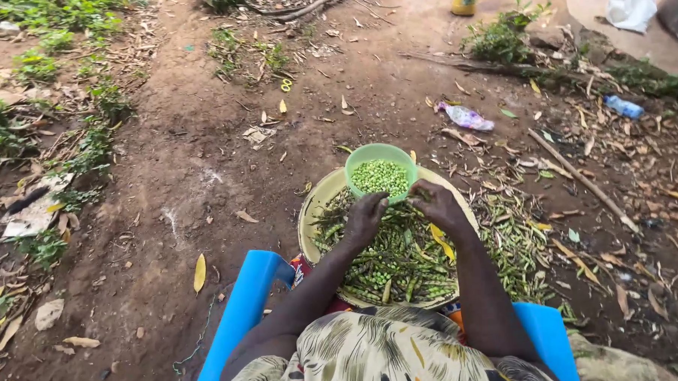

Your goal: The person is removing green peas from their pods and placing them into a small green bowl.

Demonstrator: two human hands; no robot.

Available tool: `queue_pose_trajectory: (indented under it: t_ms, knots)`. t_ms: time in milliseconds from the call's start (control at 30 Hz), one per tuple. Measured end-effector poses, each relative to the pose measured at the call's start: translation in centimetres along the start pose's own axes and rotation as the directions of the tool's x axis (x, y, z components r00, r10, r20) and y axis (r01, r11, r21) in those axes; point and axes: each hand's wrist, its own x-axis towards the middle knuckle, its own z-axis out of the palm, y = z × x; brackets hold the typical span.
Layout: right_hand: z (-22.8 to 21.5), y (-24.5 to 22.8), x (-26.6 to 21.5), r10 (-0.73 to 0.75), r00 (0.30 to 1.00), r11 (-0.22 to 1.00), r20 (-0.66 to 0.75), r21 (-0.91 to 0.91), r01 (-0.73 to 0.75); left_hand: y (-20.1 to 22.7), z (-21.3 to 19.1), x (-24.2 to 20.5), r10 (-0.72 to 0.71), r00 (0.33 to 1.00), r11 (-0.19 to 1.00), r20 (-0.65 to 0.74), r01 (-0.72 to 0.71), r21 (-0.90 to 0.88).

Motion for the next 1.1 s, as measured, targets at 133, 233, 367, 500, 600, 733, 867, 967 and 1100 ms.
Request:
queue_pose_trajectory:
  t_ms: [133, 233, 367, 500, 600, 733, 867, 967, 1100]
  knots:
    - [0.5, 0.1, 0.3, -0.025, 0.999, 1.0, 0.043, 0.019, 0.024, 0.2, 0.6, -0.5, 0.101, 0.994, 0.994, 0.028, -0.102, 0.036]
    - [0.1, -0.3, 0.2, -0.052, 0.998, 0.998, 0.044, -0.043, 0.054, -0.2, 1.2, -0.7, 0.149, 0.988, 0.984, 0.038, -0.152, 0.088]
    - [-0.5, 0.9, 0.8, 0.012, 0.999, 1.0, 0.034, -0.024, -0.011, 1.0, 1.0, -1.1, 0.037, 0.996, 0.996, 0.085, -0.043, 0.074]
    - [-2.1, 3.0, 1.5, -0.2, 0.979, 0.979, 0.03, -0.025, 0.201, 1.0, 0.7, -1.8, -0.035, 0.995, 0.99, 0.097, 0.048, -0.133]
    - [-6.5, 6.1, 2.3, 0.089, 0.954, 0.958, -0.287, -0.239, -0.161, 0.5, 0.9, -2.1, -0.093, 0.99, 0.954, 0.106, 0.119, -0.277]
    - [-8.9, 4.2, 0.3, -0.152, 0.835, 0.703, -0.529, -0.652, -0.285, 0.2, 1.3, -2.3, -0.155, 0.982, 0.933, 0.104, 0.18, -0.31]
    - [-5.8, 1.5, 0.2, 0.098, 0.954, 0.946, -0.285, -0.27, -0.177, 0.7, 1.4, -2.0, -0.2, 0.978, 0.941, 0.058, 0.208, -0.267]
    - [-1.5, 1.3, 1.0, 0.067, 0.997, 0.982, 0.039, 0.174, -0.073, 1.1, 1.2, -2.0, -0.184, 0.983, 0.957, 0.009, 0.182, -0.226]
    - [3.3, 1.6, 2.1, -0.028, 0.996, 0.902, 0.081, 0.432, -0.01, 1.5, 1.0, -1.9, -0.103, 0.993, 0.984, -0.061, 0.093, -0.152]
